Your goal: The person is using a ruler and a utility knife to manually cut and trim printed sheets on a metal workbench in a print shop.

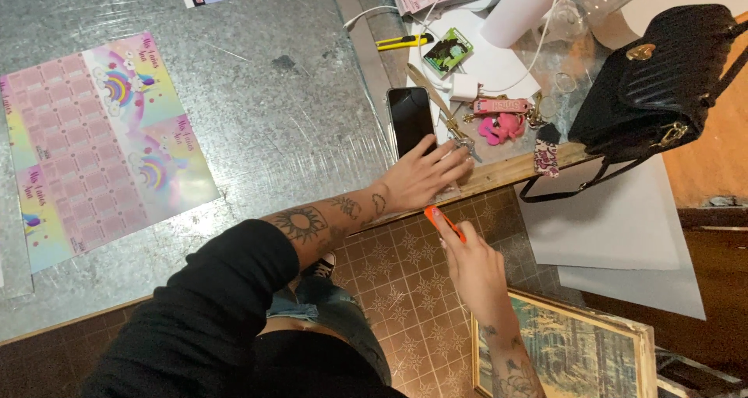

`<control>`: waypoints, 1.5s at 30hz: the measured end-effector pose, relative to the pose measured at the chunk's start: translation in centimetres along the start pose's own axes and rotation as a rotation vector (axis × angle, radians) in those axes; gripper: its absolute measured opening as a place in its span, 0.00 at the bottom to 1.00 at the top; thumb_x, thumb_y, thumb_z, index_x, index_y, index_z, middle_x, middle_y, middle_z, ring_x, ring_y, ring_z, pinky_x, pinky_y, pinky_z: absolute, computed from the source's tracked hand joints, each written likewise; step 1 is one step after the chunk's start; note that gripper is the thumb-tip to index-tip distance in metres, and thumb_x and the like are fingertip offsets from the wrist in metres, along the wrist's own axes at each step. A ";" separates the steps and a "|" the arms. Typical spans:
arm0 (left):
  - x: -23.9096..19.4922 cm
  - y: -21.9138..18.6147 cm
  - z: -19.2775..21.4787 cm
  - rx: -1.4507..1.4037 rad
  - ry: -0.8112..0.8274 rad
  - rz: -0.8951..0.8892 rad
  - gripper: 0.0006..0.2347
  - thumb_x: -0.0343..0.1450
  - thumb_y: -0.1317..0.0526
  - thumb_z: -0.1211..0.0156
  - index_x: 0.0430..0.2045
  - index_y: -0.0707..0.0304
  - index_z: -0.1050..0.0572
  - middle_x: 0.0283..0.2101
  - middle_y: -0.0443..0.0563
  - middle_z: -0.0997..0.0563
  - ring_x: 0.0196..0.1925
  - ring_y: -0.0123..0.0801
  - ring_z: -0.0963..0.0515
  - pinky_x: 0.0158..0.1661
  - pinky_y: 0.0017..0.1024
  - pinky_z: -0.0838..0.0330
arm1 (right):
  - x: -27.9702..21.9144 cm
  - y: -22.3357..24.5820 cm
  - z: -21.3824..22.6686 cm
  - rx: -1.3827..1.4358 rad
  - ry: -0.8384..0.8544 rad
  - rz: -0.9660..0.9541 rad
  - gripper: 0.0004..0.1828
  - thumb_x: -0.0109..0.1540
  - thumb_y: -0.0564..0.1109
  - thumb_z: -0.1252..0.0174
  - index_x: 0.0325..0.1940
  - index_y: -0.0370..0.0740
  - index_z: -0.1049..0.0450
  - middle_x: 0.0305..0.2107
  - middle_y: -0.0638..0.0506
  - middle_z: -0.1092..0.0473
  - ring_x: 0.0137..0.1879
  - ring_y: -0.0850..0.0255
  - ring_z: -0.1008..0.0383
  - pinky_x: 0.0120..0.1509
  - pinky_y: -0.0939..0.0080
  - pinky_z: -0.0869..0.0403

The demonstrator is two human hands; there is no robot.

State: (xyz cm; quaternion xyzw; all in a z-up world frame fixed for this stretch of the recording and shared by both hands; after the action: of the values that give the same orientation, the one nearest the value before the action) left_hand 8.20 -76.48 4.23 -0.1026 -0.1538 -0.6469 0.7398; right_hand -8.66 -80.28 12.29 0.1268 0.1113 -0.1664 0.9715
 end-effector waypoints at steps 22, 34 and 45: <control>0.1 0.2 0.0 0.012 0.255 0.013 0.31 0.86 0.44 0.62 0.83 0.46 0.66 0.86 0.49 0.57 0.86 0.45 0.52 0.76 0.54 0.56 | 4.4 -0.9 1.8 -0.145 0.450 0.165 0.28 0.73 0.43 0.51 0.79 0.45 0.34 0.59 0.23 0.30 0.33 0.52 0.11 0.38 0.54 0.13; 0.1 0.0 -3.2 -0.141 0.041 -0.039 0.26 0.82 0.48 0.59 0.76 0.59 0.44 0.79 0.54 0.41 0.84 0.52 0.50 0.76 0.67 0.58 | 0.5 -1.9 -3.2 -0.058 0.263 -0.070 0.32 0.75 0.50 0.60 0.86 0.56 0.49 0.54 0.37 0.29 0.42 0.38 0.14 0.44 0.34 0.14; -0.4 -0.5 -3.4 -0.181 -0.051 -0.065 0.22 0.82 0.53 0.60 0.69 0.61 0.31 0.71 0.53 0.30 0.82 0.53 0.46 0.76 0.69 0.57 | -1.5 -1.1 -5.4 0.214 -0.124 -0.259 0.29 0.72 0.49 0.44 0.79 0.59 0.32 0.50 0.47 0.23 0.39 0.47 0.16 0.37 0.50 0.17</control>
State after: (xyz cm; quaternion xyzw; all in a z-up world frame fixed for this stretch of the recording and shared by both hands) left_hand 7.99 -77.39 0.90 -0.1803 -0.1170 -0.6790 0.7020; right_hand -11.32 -79.30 7.34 0.2033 0.0481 -0.3087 0.9279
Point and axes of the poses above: each hand's wrist, its own x-axis towards the middle knuckle, its own z-axis out of the back of the hand, y = z × x, the point moved 4 cm from there along x, towards the middle knuckle
